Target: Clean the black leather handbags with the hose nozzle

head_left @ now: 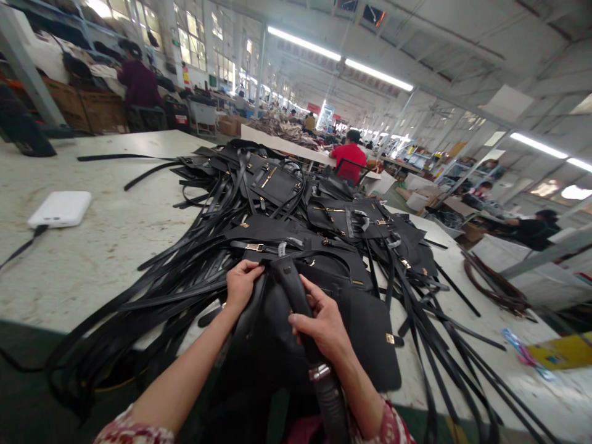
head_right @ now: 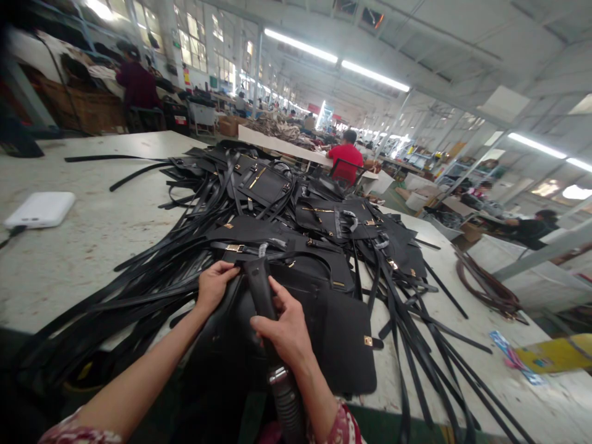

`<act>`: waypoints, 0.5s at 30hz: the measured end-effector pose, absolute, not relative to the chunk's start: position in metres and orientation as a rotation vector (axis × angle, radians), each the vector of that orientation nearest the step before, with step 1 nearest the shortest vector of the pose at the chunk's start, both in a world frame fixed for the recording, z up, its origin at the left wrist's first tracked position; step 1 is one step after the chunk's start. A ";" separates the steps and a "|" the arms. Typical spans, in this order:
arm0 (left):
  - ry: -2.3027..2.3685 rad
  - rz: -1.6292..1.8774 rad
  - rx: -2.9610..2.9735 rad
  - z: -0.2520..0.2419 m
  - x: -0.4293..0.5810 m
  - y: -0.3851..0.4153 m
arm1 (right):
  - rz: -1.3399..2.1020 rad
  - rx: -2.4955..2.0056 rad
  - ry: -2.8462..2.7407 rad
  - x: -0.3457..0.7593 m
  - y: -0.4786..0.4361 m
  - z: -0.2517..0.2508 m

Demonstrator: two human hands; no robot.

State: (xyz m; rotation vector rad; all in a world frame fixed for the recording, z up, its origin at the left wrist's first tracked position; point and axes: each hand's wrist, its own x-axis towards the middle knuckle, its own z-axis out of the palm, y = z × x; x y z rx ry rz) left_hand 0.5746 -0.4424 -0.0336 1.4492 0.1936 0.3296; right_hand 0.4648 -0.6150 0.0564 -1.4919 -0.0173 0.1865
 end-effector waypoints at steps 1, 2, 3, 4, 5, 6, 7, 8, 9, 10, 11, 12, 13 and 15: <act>0.213 0.336 1.443 -0.030 0.584 -0.443 | 0.177 -1.495 -0.014 0.462 -0.619 0.058; 0.228 0.338 1.437 -0.027 0.593 -0.444 | 0.176 -1.494 -0.008 0.458 -0.623 0.059; 0.238 0.326 1.430 -0.024 0.602 -0.444 | 0.178 -1.490 -0.001 0.453 -0.627 0.059; 0.241 0.298 1.425 -0.021 0.609 -0.444 | 0.181 -1.485 0.006 0.447 -0.631 0.058; 0.236 0.250 1.423 -0.018 0.615 -0.444 | 0.184 -1.480 0.011 0.440 -0.634 0.056; 0.224 0.186 1.422 -0.014 0.617 -0.441 | 0.190 -1.476 0.016 0.433 -0.637 0.053; 0.208 0.112 1.421 -0.011 0.616 -0.437 | 0.202 -1.472 0.022 0.427 -0.639 0.049; 0.192 0.038 1.421 -0.008 0.612 -0.431 | 0.219 -1.468 0.027 0.422 -0.640 0.044; 0.182 -0.025 1.420 -0.005 0.604 -0.422 | 0.241 -1.465 0.032 0.417 -0.641 0.040; 0.180 -0.075 1.419 -0.001 0.593 -0.412 | 0.262 -1.462 0.039 0.414 -0.641 0.036; 0.189 -0.102 1.425 0.001 0.579 -0.402 | 0.280 -1.459 0.045 0.412 -0.640 0.032; 0.205 -0.108 1.443 0.002 0.561 -0.392 | 0.293 -1.455 0.045 0.411 -0.640 0.029; 0.227 -0.100 1.475 0.003 0.542 -0.383 | 0.299 -1.456 0.043 0.411 -0.638 0.027; 0.273 -0.077 1.560 -0.001 0.500 -0.373 | 0.302 -1.470 0.036 0.412 -0.636 0.023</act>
